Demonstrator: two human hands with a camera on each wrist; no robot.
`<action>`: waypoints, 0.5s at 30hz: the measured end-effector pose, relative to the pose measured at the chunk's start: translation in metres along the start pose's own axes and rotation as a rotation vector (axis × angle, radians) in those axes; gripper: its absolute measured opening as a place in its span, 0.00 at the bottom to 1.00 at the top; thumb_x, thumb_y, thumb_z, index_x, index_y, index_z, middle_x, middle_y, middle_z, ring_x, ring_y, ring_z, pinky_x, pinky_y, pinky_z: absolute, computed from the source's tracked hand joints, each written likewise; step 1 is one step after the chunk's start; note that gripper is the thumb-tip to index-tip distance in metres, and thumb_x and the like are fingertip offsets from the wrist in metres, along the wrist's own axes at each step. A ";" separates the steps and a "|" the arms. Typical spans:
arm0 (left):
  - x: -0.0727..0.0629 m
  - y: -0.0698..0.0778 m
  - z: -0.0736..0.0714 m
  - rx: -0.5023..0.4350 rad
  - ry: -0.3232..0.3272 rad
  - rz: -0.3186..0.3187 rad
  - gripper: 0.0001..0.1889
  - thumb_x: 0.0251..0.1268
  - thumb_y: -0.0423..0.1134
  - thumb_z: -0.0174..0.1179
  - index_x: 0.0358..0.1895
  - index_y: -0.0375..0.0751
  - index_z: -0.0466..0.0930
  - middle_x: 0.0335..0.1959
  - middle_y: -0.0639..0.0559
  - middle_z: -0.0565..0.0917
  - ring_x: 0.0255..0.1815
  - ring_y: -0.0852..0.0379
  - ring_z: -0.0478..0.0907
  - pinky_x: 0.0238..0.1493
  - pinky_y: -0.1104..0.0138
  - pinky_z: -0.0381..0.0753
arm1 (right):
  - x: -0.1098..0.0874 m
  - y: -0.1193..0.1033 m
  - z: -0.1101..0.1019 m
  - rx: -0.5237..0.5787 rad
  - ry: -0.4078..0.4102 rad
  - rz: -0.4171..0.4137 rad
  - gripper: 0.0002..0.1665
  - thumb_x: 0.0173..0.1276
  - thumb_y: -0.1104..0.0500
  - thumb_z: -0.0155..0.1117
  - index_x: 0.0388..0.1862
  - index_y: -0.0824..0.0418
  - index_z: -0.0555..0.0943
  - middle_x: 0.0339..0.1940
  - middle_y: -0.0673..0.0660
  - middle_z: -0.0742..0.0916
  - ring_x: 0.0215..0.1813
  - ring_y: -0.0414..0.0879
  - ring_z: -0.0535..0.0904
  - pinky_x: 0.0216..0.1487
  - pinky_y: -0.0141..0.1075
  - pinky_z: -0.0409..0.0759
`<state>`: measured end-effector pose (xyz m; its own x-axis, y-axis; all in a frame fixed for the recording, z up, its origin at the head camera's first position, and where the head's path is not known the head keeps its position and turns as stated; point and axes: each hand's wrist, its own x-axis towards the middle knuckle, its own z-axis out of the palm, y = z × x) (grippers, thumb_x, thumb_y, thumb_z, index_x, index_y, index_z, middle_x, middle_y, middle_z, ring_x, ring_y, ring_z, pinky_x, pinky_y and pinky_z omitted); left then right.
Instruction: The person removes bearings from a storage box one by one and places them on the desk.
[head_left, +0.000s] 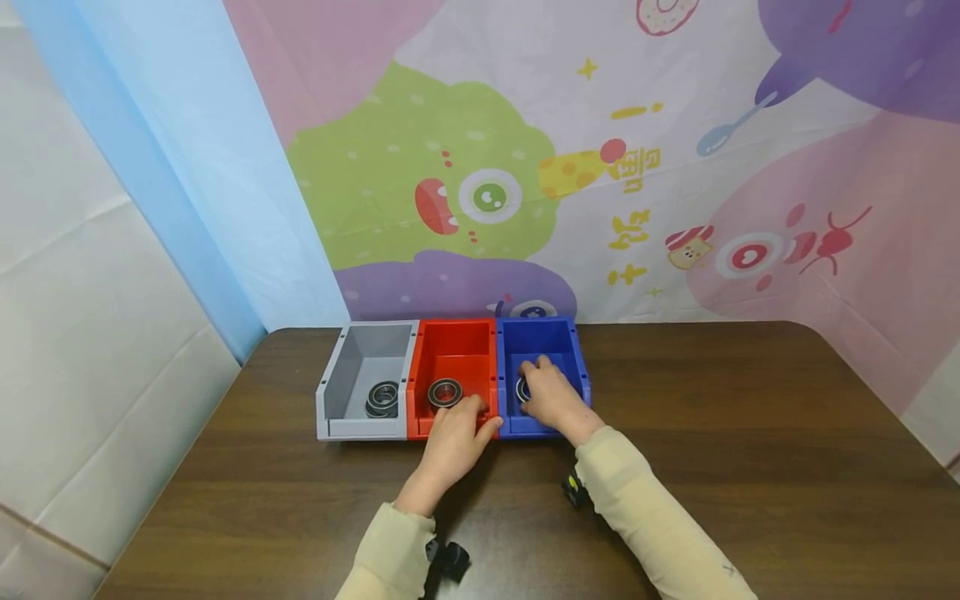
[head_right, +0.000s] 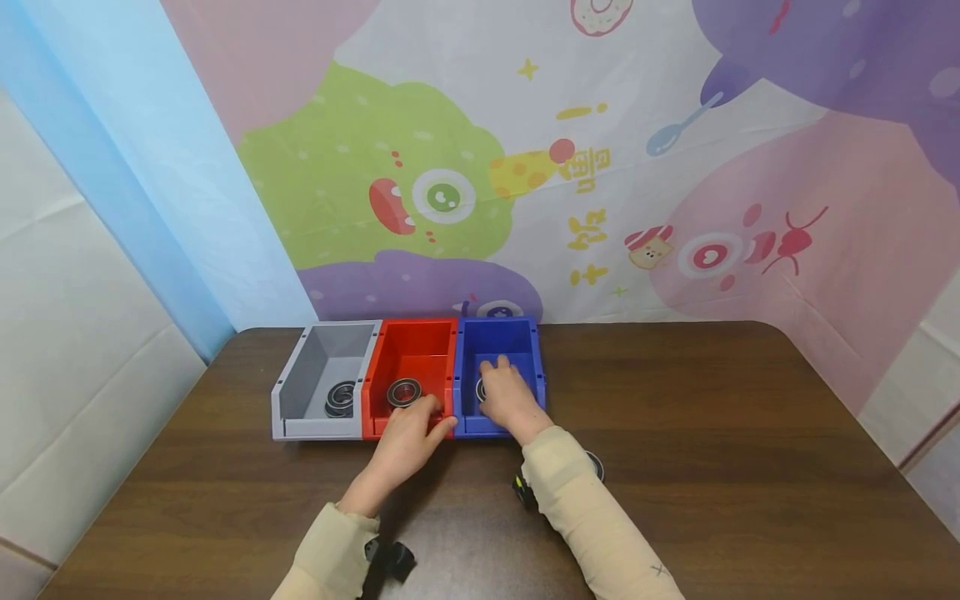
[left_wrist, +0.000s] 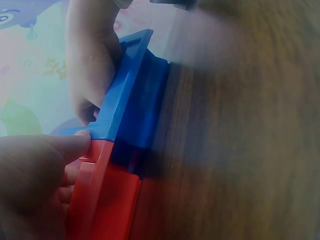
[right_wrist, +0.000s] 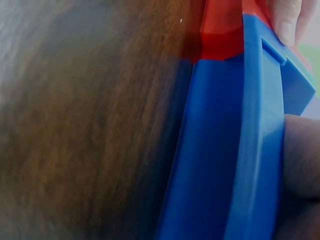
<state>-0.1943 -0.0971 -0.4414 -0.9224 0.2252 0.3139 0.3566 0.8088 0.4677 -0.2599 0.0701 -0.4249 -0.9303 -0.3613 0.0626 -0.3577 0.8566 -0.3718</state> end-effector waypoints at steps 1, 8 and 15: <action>0.000 0.000 0.000 0.002 -0.002 -0.001 0.10 0.65 0.43 0.64 0.34 0.40 0.76 0.27 0.50 0.78 0.33 0.51 0.77 0.38 0.61 0.68 | -0.001 0.000 0.000 0.000 0.011 -0.002 0.29 0.55 0.66 0.75 0.55 0.69 0.76 0.51 0.69 0.77 0.52 0.62 0.77 0.54 0.50 0.76; 0.001 0.000 0.000 0.010 -0.018 -0.010 0.10 0.65 0.43 0.63 0.35 0.40 0.76 0.27 0.50 0.78 0.33 0.51 0.76 0.39 0.61 0.68 | -0.004 -0.001 0.001 -0.012 0.103 -0.024 0.26 0.53 0.73 0.70 0.53 0.69 0.77 0.49 0.68 0.75 0.51 0.63 0.75 0.50 0.51 0.78; 0.001 -0.001 0.000 0.014 -0.010 -0.005 0.11 0.66 0.43 0.63 0.34 0.41 0.75 0.27 0.51 0.77 0.33 0.51 0.76 0.38 0.61 0.67 | -0.008 -0.001 -0.001 0.034 0.166 -0.026 0.25 0.52 0.72 0.70 0.51 0.70 0.78 0.48 0.69 0.75 0.47 0.64 0.77 0.48 0.52 0.78</action>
<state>-0.1954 -0.0971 -0.4417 -0.9257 0.2264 0.3030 0.3497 0.8177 0.4574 -0.2518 0.0722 -0.4244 -0.9224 -0.3151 0.2233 -0.3815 0.8338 -0.3991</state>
